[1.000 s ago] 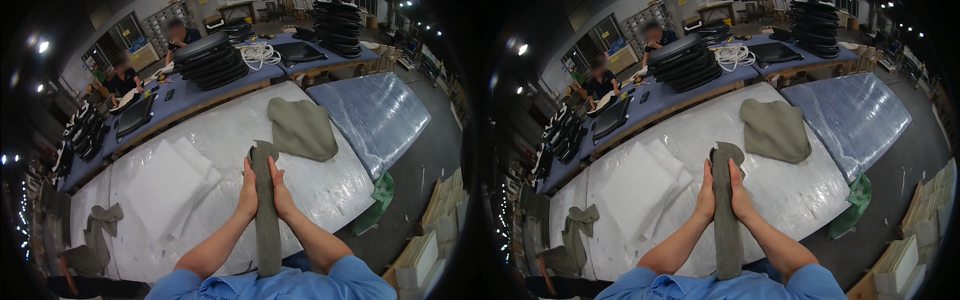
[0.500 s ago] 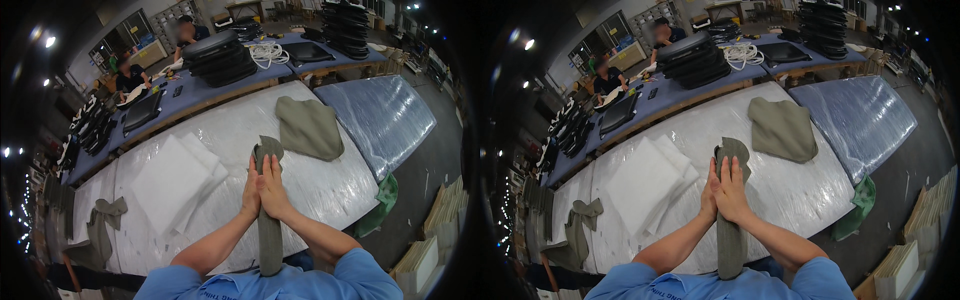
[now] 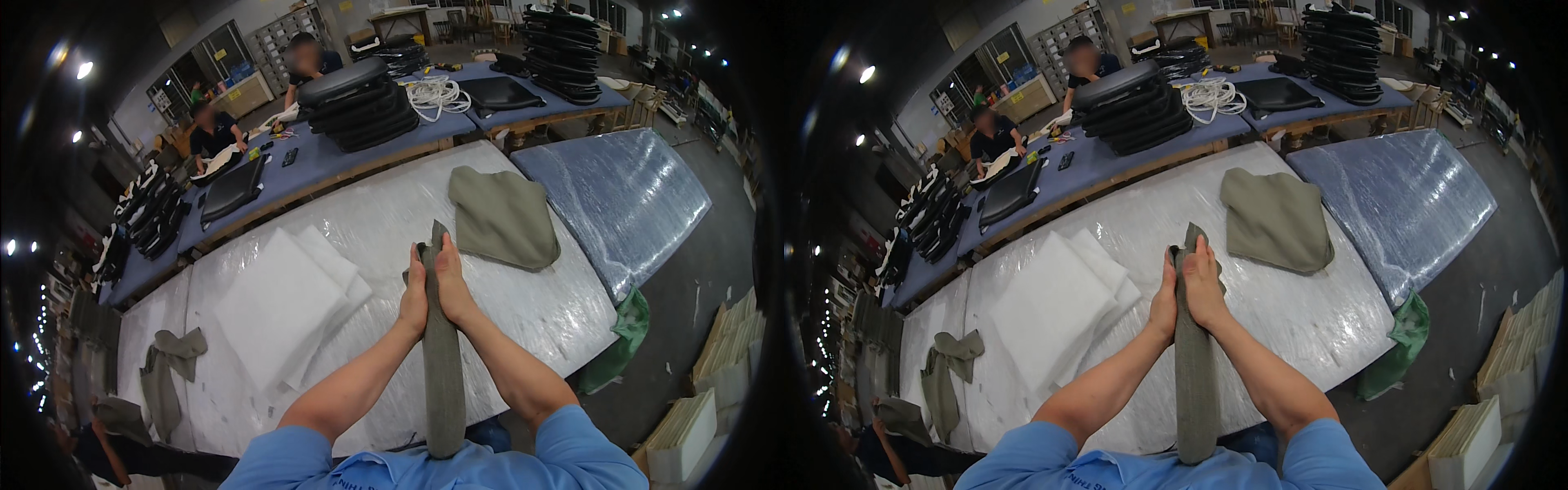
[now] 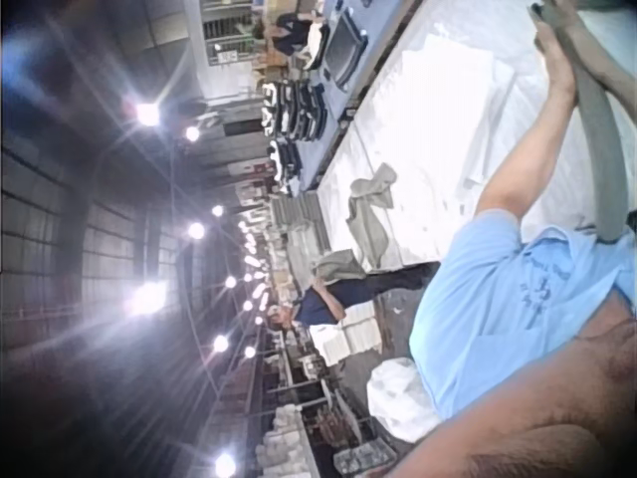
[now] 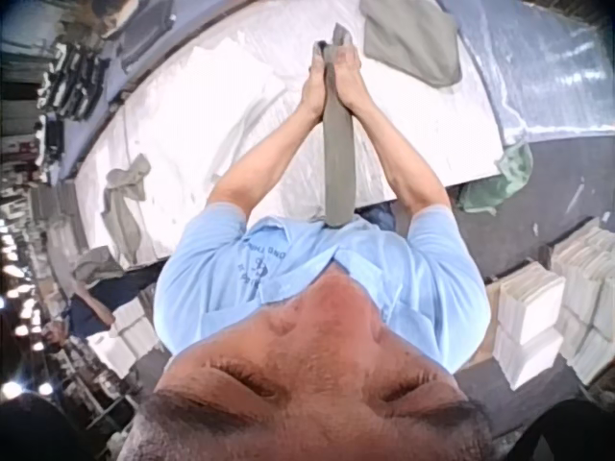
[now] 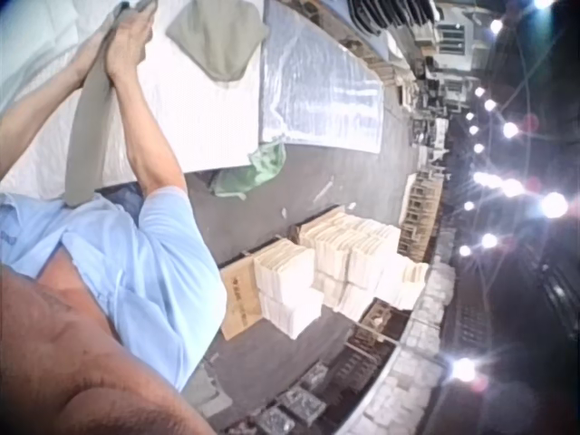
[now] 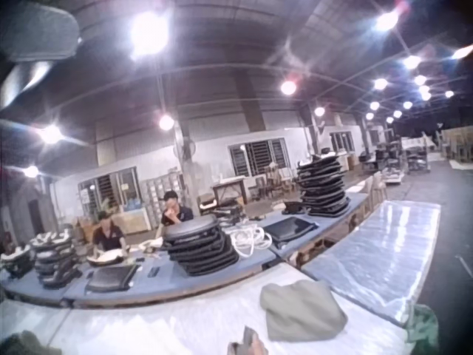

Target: The person folds a green fabric item on a plastic-covered table in a workshop. They repeatedly fold and roll the fabric into a compact bundle by hand, then place it aside. Other workers are visible in the background handling similar items.

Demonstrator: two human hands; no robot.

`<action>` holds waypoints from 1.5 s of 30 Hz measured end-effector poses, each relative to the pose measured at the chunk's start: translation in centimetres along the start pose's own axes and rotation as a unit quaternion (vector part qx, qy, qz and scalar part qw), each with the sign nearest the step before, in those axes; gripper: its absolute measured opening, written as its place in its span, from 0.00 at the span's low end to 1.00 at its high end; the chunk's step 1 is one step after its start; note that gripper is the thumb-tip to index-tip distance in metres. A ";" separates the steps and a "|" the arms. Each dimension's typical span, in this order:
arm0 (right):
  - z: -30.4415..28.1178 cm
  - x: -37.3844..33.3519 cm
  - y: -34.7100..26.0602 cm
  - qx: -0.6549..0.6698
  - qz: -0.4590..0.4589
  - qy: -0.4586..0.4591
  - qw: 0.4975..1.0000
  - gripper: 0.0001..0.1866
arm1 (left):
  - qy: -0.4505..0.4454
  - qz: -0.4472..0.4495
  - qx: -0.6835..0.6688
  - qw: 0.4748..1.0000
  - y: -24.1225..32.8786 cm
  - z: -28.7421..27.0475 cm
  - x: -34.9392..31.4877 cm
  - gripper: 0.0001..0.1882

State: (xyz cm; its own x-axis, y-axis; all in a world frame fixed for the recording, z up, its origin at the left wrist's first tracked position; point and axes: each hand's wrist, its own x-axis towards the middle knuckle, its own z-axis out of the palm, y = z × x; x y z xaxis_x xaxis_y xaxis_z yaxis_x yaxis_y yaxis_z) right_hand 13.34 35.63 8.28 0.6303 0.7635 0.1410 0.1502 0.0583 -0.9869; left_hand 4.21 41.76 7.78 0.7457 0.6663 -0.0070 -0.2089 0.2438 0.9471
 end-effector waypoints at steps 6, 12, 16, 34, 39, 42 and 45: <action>2.9 -0.2 -4.2 -0.329 -0.055 -0.060 0.941 0.43 | -0.023 0.031 0.029 0.999 -0.7 -2.6 -0.3 0.39; -0.5 -0.2 -2.5 -0.099 -0.140 -0.086 0.981 0.40 | 0.026 -0.008 0.001 1.000 1.2 -0.4 -2.3 0.39; -1.2 -6.0 -1.3 0.066 -0.064 -0.084 0.992 0.41 | 0.003 0.027 0.016 1.000 1.3 0.7 -6.9 0.37; -3.0 -11.6 -3.7 -0.040 -0.096 -0.117 0.988 0.46 | -0.009 0.033 0.083 0.996 -0.6 1.9 -13.1 0.41; -1.3 -13.4 -6.9 -0.172 -0.085 -0.108 0.975 0.45 | -0.011 0.095 0.231 0.968 -1.8 1.1 -13.7 0.41; -0.9 -13.3 -6.9 -0.190 -0.095 -0.113 0.971 0.46 | -0.013 0.088 0.167 0.982 -1.3 1.1 -13.6 0.41; -1.7 -13.3 -5.4 -0.011 -0.069 -0.110 0.991 0.48 | 0.003 0.039 0.026 0.999 0.0 1.5 -13.8 0.42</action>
State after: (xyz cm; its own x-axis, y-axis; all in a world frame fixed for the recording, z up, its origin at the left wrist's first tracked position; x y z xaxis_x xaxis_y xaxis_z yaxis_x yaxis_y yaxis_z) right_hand 5.46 24.02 11.85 0.4217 0.8712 0.2516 0.2413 0.1596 -0.9572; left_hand -5.13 31.52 8.37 0.7245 0.6860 0.0666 -0.2338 0.1538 0.9600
